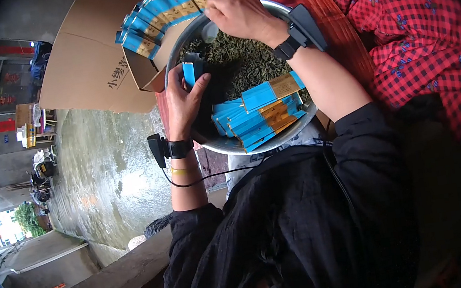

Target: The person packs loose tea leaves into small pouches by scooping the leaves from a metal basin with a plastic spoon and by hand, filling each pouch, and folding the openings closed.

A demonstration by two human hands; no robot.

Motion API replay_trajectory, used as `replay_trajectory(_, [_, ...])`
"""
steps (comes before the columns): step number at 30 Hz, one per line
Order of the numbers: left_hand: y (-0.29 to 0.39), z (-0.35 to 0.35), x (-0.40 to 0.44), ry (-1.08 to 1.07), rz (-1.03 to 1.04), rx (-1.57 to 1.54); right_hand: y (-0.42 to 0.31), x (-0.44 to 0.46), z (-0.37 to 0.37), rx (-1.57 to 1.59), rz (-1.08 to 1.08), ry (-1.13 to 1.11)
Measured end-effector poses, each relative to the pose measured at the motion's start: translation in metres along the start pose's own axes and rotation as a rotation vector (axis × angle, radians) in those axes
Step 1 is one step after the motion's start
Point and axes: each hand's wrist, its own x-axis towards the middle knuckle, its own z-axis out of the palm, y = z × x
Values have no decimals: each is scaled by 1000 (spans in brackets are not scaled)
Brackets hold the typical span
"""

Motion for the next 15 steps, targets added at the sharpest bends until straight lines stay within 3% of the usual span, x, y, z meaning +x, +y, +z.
replay_trajectory(2, [0, 1, -1, 16, 2, -72, 5, -3, 4, -78, 9, -35])
replay_trajectory(4, [4, 1, -1, 4, 2, -83, 2, -2, 4, -196, -180, 38])
replay_trajectory(6, [4, -1, -1, 3, 1, -93, 2, -4, 11, -261, -172, -3])
replay_trajectory(8, [0, -1, 0, 6, 11, -4, -1, -12, 23, -247, -170, -320])
replay_trajectory(10, [-2, 0, 0, 8, -7, -91, -14, -22, 33, -67, -145, -375])
replay_trajectory(12, [0, 1, 0, 8, -26, -178, -18, -22, 31, -42, 19, -454])
replay_trajectory(13, [3, 0, 0, 12, -26, -172, -15, -21, 32, -43, 17, -453])
replay_trajectory(15, [4, -1, 0, 19, -26, -164, -2, -16, 37, 62, 228, -384])
